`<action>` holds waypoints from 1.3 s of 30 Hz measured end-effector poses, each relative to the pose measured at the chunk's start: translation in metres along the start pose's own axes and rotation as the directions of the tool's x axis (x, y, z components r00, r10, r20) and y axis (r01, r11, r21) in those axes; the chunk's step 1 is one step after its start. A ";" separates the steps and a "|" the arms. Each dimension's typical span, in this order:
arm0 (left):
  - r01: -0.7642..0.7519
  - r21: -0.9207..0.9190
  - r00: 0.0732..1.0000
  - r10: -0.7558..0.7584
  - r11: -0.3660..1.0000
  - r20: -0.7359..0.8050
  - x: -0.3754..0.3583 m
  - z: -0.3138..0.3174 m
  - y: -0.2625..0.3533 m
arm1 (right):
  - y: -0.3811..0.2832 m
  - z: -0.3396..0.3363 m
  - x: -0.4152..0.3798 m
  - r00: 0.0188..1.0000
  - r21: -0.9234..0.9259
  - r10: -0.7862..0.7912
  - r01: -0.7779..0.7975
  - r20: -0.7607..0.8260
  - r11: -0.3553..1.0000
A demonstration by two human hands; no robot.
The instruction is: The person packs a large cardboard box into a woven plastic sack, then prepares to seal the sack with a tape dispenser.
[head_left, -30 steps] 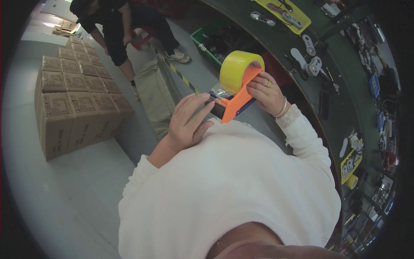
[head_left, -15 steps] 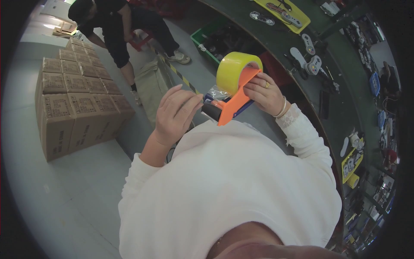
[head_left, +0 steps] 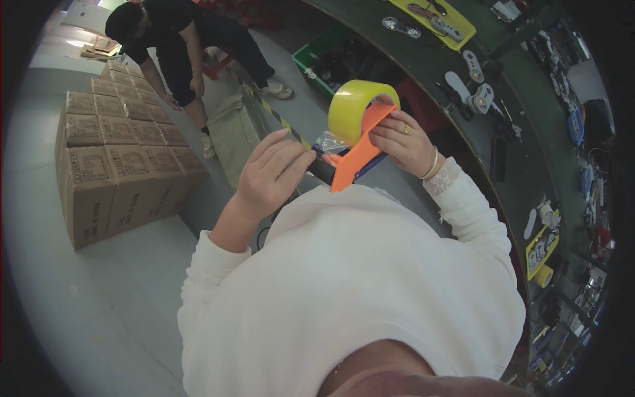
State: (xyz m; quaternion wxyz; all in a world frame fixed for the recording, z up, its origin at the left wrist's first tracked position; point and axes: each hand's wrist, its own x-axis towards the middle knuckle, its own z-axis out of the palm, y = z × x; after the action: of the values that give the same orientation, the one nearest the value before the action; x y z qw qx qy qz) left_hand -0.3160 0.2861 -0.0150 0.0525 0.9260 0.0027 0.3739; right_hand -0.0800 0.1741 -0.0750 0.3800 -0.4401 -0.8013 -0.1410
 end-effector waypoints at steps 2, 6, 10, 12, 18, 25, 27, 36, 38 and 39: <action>-0.007 0.005 1.000 0.007 1.000 0.015 0.000 0.000 -0.001 | -0.001 0.000 0.000 1.000 0.001 0.007 -0.007 0.001 1.000; 0.033 0.002 0.999 -0.033 0.999 0.013 -0.001 0.002 -0.003 | -0.002 0.001 -0.001 0.999 0.021 0.039 -0.039 -0.004 0.999; 0.129 -0.021 0.991 -0.130 0.991 -0.040 0.000 -0.002 -0.008 | -0.002 0.002 -0.009 0.995 0.038 0.095 -0.095 0.001 0.995; 0.124 -0.016 0.991 -0.125 0.992 -0.047 0.000 -0.005 -0.011 | 0.000 0.002 -0.013 0.994 0.016 0.106 -0.106 0.010 0.994; 0.041 -0.026 0.999 -0.041 0.999 0.001 0.005 -0.003 -0.007 | 0.001 -0.001 -0.012 0.995 -0.024 0.094 -0.093 0.038 0.995; -0.038 -0.046 0.999 0.039 0.998 0.029 0.012 0.000 -0.005 | 0.001 -0.003 0.000 0.999 -0.028 0.040 -0.039 0.035 0.999; -0.046 -0.048 0.998 0.048 0.998 0.038 0.012 0.000 -0.005 | 0.001 -0.003 0.001 0.999 -0.023 0.034 -0.033 0.036 0.999; -0.064 -0.030 0.997 0.065 0.997 0.033 0.013 0.002 -0.003 | 0.000 0.000 0.001 0.999 0.001 0.034 -0.034 0.023 0.999; -0.062 -0.022 0.998 0.062 0.998 0.032 0.014 0.002 -0.003 | 0.000 0.000 0.000 0.999 -0.001 0.039 -0.039 0.030 0.999; -0.061 -0.014 0.998 0.061 0.998 0.024 0.014 0.002 -0.003 | 0.000 0.000 0.000 0.999 0.001 0.040 -0.040 0.029 0.999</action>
State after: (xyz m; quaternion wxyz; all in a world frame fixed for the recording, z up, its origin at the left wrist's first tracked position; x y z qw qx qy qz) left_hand -0.3042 0.2894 -0.0070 0.0474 0.9298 -0.0287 0.3637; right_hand -0.0804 0.1741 -0.0747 0.3715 -0.4579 -0.7977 -0.1265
